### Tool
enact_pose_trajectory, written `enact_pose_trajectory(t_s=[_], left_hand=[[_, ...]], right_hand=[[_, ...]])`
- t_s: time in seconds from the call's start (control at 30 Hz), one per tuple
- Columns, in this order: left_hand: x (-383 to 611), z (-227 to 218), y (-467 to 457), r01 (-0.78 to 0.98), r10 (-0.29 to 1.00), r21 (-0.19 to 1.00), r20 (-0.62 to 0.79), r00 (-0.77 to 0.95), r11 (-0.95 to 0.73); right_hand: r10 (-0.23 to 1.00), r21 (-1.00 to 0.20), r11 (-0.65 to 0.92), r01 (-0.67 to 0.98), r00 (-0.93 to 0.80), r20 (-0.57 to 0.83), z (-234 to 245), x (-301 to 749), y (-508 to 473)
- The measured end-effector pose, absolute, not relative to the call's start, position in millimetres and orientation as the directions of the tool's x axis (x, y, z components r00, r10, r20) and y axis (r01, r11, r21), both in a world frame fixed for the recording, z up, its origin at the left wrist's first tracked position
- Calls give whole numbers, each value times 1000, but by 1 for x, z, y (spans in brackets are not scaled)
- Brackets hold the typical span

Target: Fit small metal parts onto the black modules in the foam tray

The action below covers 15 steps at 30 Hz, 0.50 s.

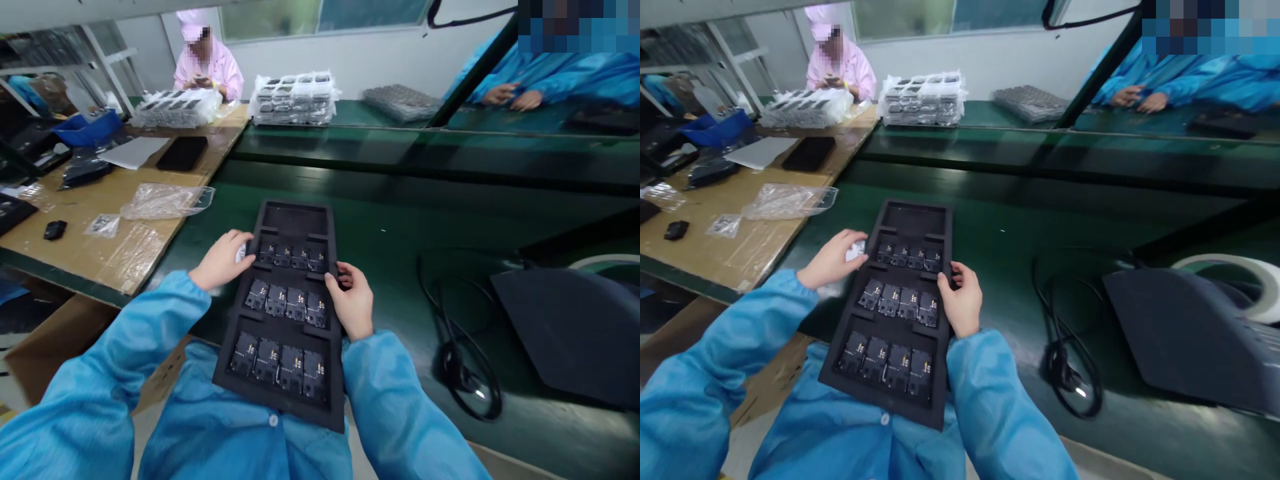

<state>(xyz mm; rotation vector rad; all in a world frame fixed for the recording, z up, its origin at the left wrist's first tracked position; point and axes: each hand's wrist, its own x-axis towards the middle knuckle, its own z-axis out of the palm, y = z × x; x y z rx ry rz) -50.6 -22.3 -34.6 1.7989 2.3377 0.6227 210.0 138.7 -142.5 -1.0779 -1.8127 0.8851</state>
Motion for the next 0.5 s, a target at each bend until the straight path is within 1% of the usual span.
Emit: enact_pose_trajectory(t_s=[0.03, 0.07, 0.13, 0.17, 0.23, 0.27, 0.33, 0.43, 0.5], left_hand=[[-40, -34, -46, 850, 925, 454, 126, -357, 266], [-29, -34, -71, 788, 907, 517, 50, -418, 335], [-8, -42, -121, 655, 876, 616, -127, -465, 437], [2, -49, -144, 588, 856, 662, -165, -490, 464], [21, -67, -184, 475, 799, 733, -152, -582, 486], [30, -78, -199, 427, 750, 752, -132, -648, 502], [44, -97, -222, 329, 625, 779, -102, -774, 534], [52, -118, -244, 227, 506, 823, -85, -858, 521], [42, -122, -258, 219, 449, 836, -37, -893, 503]], right_hand=[[912, -864, 380, 330, -289, 291, -142, 209, 139], [913, -864, 377, 333, -290, 287, -141, 209, 139], [913, -865, 375, 333, -296, 281, -139, 208, 139], [911, -867, 375, 328, -302, 280, -138, 208, 138], [910, -870, 372, 324, -314, 272, -137, 208, 138], [910, -871, 366, 326, -321, 263, -138, 208, 139], [925, -860, 333, 387, -313, 217, -139, 208, 143], [929, -849, 308, 429, -328, 171, -139, 206, 149], [938, -846, 274, 457, -322, 130, -136, 206, 153]])
